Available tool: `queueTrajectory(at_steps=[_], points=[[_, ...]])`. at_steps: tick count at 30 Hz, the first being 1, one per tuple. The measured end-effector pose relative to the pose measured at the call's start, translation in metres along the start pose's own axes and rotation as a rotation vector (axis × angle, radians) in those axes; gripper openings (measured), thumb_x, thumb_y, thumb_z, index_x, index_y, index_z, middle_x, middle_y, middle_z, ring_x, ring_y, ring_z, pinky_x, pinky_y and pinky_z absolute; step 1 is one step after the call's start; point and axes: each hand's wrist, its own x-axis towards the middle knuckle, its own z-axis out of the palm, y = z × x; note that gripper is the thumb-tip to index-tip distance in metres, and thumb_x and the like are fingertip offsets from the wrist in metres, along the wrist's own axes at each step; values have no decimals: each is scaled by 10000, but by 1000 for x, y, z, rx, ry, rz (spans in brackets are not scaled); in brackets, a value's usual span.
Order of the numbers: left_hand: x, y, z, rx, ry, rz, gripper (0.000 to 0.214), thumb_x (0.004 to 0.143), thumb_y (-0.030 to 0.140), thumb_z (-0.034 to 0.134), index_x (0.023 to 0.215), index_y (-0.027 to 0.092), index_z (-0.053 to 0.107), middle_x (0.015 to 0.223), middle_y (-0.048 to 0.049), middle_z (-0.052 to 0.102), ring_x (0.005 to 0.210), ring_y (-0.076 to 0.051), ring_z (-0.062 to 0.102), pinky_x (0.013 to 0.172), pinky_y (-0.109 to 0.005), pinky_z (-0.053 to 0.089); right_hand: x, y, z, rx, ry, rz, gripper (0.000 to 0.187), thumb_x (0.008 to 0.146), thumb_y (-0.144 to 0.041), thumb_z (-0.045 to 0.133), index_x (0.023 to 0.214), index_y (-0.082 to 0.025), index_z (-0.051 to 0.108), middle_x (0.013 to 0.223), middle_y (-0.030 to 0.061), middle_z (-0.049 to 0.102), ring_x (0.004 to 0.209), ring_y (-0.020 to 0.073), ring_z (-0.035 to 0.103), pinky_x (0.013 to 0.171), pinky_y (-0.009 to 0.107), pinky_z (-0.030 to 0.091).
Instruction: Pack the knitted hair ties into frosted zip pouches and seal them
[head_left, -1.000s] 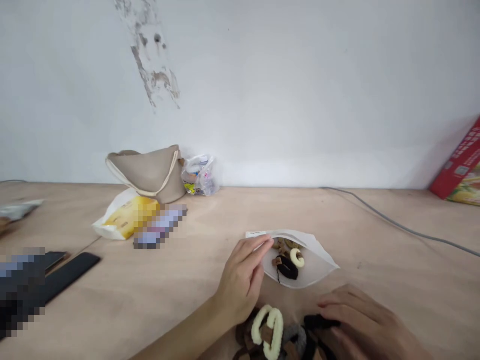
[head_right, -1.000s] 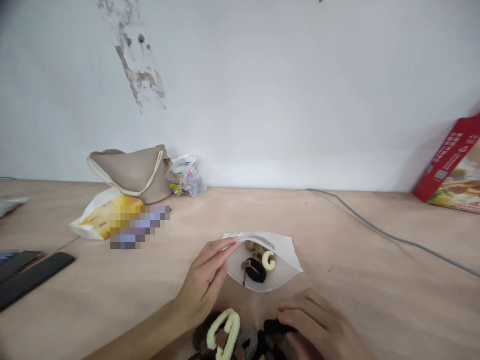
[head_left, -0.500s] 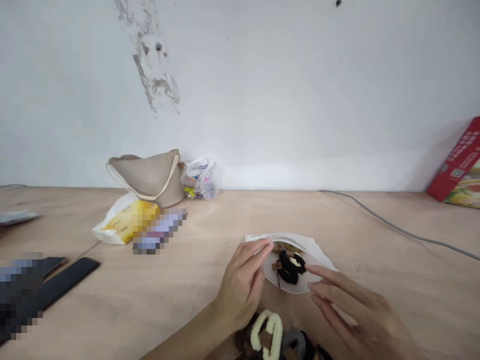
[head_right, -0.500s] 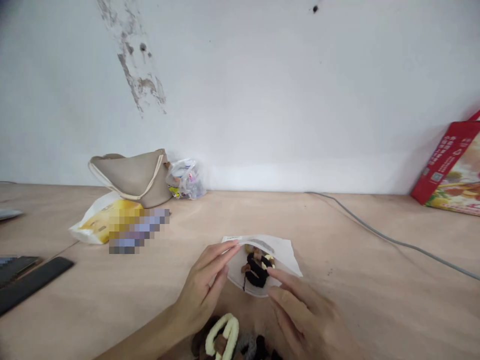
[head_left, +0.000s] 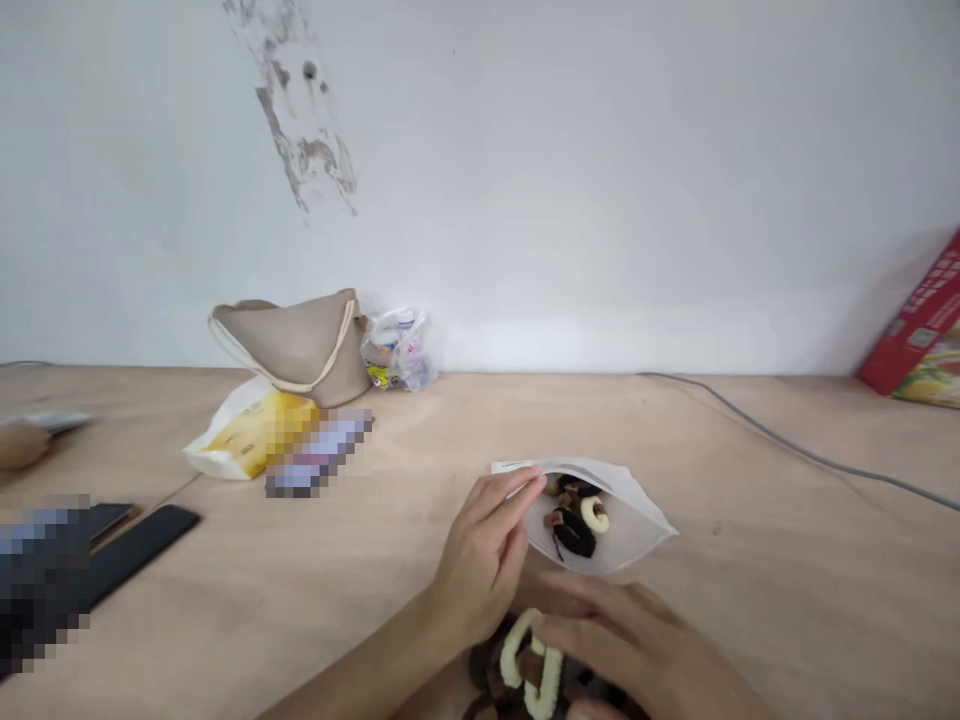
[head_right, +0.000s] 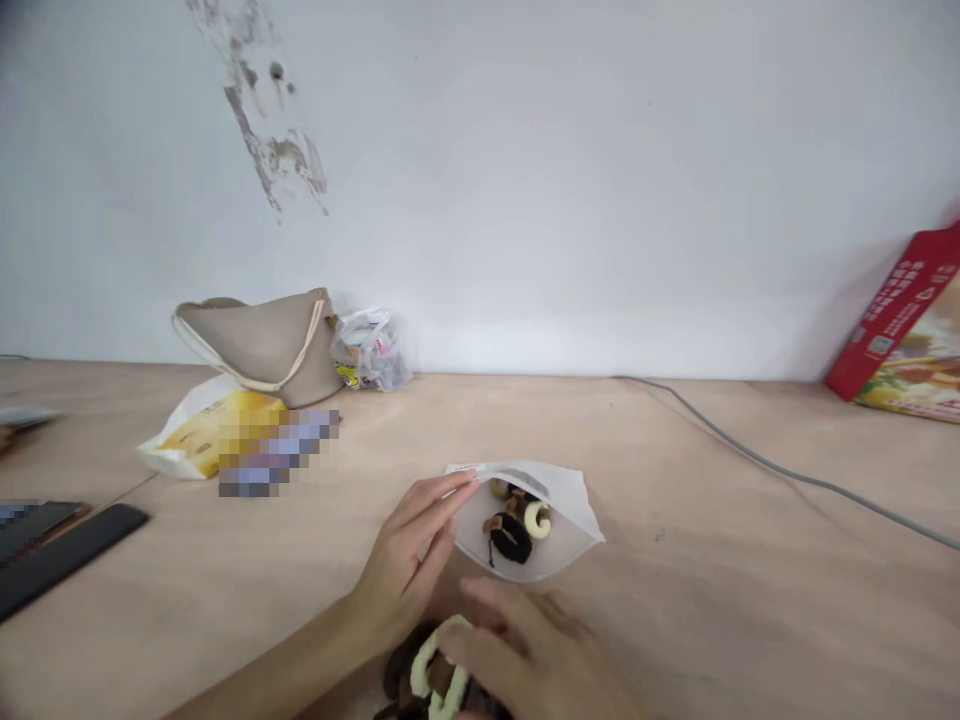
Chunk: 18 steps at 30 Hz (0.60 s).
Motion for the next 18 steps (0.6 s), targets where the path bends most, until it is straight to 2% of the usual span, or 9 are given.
queueTrajectory(at_steps=[3,6,9,12,14,16,18], points=[[0,-3,1,-11,1,11,465,858,48,387,1272,219,511,1242,-78,577,1145,-197,512,959,-366,454,2,2,10,99,-36,-46,202,898,-314,539,1065,-223,607,1160,30,644,981,108,635,861,161,469],[-1,-4,1,-14,-9,10,464,859,48,392,1275,219,509,1256,-78,568,1152,-198,509,970,-369,445,-3,3,10,180,-18,-36,190,880,-215,558,1052,-166,619,1099,41,674,986,92,632,899,116,425],[-2,-3,0,-7,-10,7,459,863,46,395,1275,213,507,1257,-80,566,1157,-194,501,976,-364,439,-7,4,1,68,70,-7,273,855,-168,552,1123,-136,591,1135,81,657,1026,116,621,904,140,438],[-1,-2,0,-2,-20,4,462,863,39,386,1278,204,503,1259,-86,565,1163,-193,498,974,-363,443,-5,6,-10,-117,215,106,374,844,-147,497,1213,-102,532,1200,122,616,1075,157,599,877,196,479],[-1,-1,0,6,-20,3,468,861,33,381,1279,204,502,1258,-86,565,1164,-194,501,975,-368,443,-4,8,-14,-161,251,171,379,833,-133,458,1202,-100,540,1211,134,606,1065,173,605,838,214,507],[-1,-1,0,13,-22,3,465,859,32,387,1277,202,503,1253,-87,567,1157,-194,506,972,-365,445,-5,9,-15,-135,214,175,348,813,-107,446,1132,-136,582,1142,109,652,997,159,642,801,194,522],[0,0,0,16,-22,10,453,863,35,391,1271,198,505,1243,-90,573,1143,-193,513,961,-359,452,-6,7,-12,-56,135,117,345,782,-64,461,1077,-178,597,1061,62,690,929,129,663,795,166,513]])
